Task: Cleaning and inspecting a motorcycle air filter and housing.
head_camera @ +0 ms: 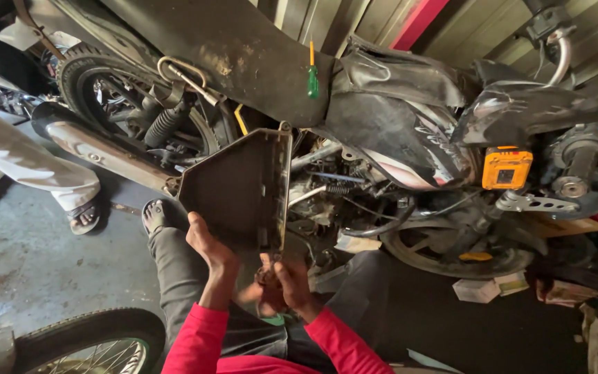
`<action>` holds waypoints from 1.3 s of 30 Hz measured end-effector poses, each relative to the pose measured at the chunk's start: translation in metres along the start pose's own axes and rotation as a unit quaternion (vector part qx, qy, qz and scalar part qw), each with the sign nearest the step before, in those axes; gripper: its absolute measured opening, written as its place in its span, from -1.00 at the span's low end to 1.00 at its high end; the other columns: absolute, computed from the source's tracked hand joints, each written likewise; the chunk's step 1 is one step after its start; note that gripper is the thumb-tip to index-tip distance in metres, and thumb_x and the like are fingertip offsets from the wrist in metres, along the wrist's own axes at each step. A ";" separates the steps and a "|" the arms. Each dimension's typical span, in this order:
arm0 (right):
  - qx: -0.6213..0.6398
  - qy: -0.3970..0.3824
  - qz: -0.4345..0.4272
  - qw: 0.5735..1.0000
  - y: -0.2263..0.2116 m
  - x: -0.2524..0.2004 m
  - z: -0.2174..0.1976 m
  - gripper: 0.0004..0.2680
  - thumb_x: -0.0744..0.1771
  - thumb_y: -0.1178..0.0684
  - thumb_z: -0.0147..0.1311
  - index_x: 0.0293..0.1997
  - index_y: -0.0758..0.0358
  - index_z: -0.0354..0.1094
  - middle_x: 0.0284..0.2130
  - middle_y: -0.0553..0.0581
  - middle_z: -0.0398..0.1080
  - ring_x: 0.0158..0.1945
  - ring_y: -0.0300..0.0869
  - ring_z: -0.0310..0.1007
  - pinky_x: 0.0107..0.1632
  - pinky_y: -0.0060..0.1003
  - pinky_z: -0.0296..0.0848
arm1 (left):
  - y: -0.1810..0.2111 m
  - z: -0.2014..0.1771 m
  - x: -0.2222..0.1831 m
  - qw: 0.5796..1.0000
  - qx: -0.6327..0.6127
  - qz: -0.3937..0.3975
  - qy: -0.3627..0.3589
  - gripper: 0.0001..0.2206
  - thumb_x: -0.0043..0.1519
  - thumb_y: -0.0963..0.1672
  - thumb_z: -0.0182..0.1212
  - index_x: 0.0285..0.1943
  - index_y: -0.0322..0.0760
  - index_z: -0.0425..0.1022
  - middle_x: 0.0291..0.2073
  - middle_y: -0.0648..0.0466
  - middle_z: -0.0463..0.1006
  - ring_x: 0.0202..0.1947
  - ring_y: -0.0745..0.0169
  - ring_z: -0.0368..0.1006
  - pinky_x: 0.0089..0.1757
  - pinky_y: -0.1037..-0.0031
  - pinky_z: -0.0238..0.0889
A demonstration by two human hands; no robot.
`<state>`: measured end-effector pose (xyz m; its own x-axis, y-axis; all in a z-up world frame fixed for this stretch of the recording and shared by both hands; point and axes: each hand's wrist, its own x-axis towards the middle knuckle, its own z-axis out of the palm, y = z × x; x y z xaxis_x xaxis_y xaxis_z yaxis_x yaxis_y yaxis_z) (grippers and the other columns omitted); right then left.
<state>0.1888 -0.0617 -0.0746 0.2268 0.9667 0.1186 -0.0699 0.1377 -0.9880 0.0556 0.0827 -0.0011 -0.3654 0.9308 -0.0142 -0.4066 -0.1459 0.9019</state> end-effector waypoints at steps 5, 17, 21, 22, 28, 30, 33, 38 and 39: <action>0.034 -0.037 -0.005 0.999 -0.035 0.022 -0.022 -0.72 0.48 -0.16 0.01 -0.18 0.28 0.39 -0.40 0.06 0.45 -0.32 -0.23 0.48 0.00 -0.22 0.47 | -0.011 0.003 -0.004 1.000 -0.007 -0.014 0.018 -0.59 0.45 0.03 -0.10 -0.44 -0.18 0.04 -0.48 0.29 0.07 -0.42 0.46 -0.02 -0.37 0.44 -0.06; -0.085 -0.040 0.132 0.987 -0.099 0.066 -0.017 -0.70 0.38 -0.20 0.04 0.01 0.26 0.36 -0.28 -0.04 0.43 -0.22 -0.29 0.42 -0.12 -0.31 0.43 | 0.005 0.014 -0.002 0.994 0.099 0.051 -0.007 -0.55 0.45 0.06 -0.13 -0.41 -0.27 -0.01 -0.50 0.25 0.01 -0.41 0.43 -0.07 -0.38 0.38 -0.16; 0.054 -0.021 0.157 0.986 -0.098 0.082 -0.011 -0.71 0.36 -0.18 0.02 -0.03 0.25 0.42 -0.34 0.07 0.53 -0.28 -0.17 0.51 -0.15 -0.23 0.52 | 0.012 0.012 0.016 0.987 0.145 0.043 -0.053 -0.52 0.46 0.09 -0.17 -0.40 -0.32 0.06 -0.52 0.23 0.04 -0.45 0.43 -0.04 -0.40 0.40 -0.11; 0.053 -0.022 0.157 0.986 -0.086 0.086 -0.015 -0.71 0.36 -0.18 0.02 -0.03 0.25 0.42 -0.34 0.07 0.53 -0.28 -0.17 0.51 -0.15 -0.23 0.52 | 0.020 0.012 0.020 0.987 0.145 0.043 -0.052 -0.52 0.46 0.09 -0.17 -0.40 -0.32 0.06 -0.52 0.23 0.04 -0.45 0.43 -0.04 -0.40 0.40 -0.11; 0.186 0.073 0.366 0.909 -0.104 0.146 0.010 -0.62 0.26 -0.37 -0.08 -0.22 0.14 0.41 -0.45 0.18 0.58 -0.53 -0.02 0.48 -0.40 -0.09 0.49 | 0.031 0.002 0.057 0.990 0.014 -0.015 -0.142 -0.45 0.37 0.16 -0.29 -0.16 -0.29 0.48 -0.59 0.32 0.15 -0.59 0.55 0.00 -0.52 0.55 -0.16; 0.234 0.104 0.331 0.908 -0.076 0.175 0.002 -0.64 0.37 -0.31 0.01 -0.11 0.24 0.39 -0.37 0.14 0.51 -0.36 -0.08 0.53 -0.23 -0.14 0.53 | 0.020 -0.008 0.068 0.985 -0.043 -0.089 -0.143 -0.48 0.38 0.16 -0.19 -0.23 -0.27 0.51 -0.62 0.34 0.14 -0.63 0.57 -0.03 -0.54 0.58 -0.20; 0.187 0.060 0.284 0.939 -0.084 0.243 0.017 -0.61 0.31 -0.38 0.04 -0.23 0.21 0.33 -0.47 0.27 0.47 -0.45 0.02 0.48 -0.32 -0.06 0.51 | -0.035 -0.034 0.064 0.983 -0.026 -0.147 -0.107 -0.54 0.43 0.12 -0.02 -0.36 -0.26 0.43 -0.66 0.33 0.12 -0.67 0.55 -0.05 -0.57 0.57 -0.21; 0.211 0.033 0.339 0.916 -0.121 0.362 0.064 -0.51 0.22 -0.53 0.00 -0.34 0.20 0.37 -0.52 0.22 0.47 -0.49 0.00 0.47 -0.40 -0.10 0.48 | -0.117 -0.071 0.029 0.954 0.002 -0.295 -0.056 -0.57 0.39 0.08 0.02 -0.44 -0.24 0.41 -0.66 0.25 0.21 -0.67 0.46 0.03 -0.56 0.51 -0.11; 0.243 -0.016 0.339 0.908 -0.115 0.388 0.068 -0.46 0.22 -0.58 0.01 -0.39 0.25 0.37 -0.57 0.20 0.43 -0.53 -0.01 0.44 -0.44 -0.12 0.47 | -0.149 -0.080 0.022 0.951 0.006 -0.305 -0.045 -0.58 0.38 0.07 0.05 -0.43 -0.27 0.44 -0.63 0.22 0.27 -0.63 0.44 0.11 -0.52 0.49 -0.02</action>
<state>0.2187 0.3118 0.0923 -0.0564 0.8693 -0.4911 -0.6064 -0.4206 -0.6748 0.0409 0.0975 -0.1700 0.0095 0.8658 -0.5003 -0.5096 0.4347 0.7425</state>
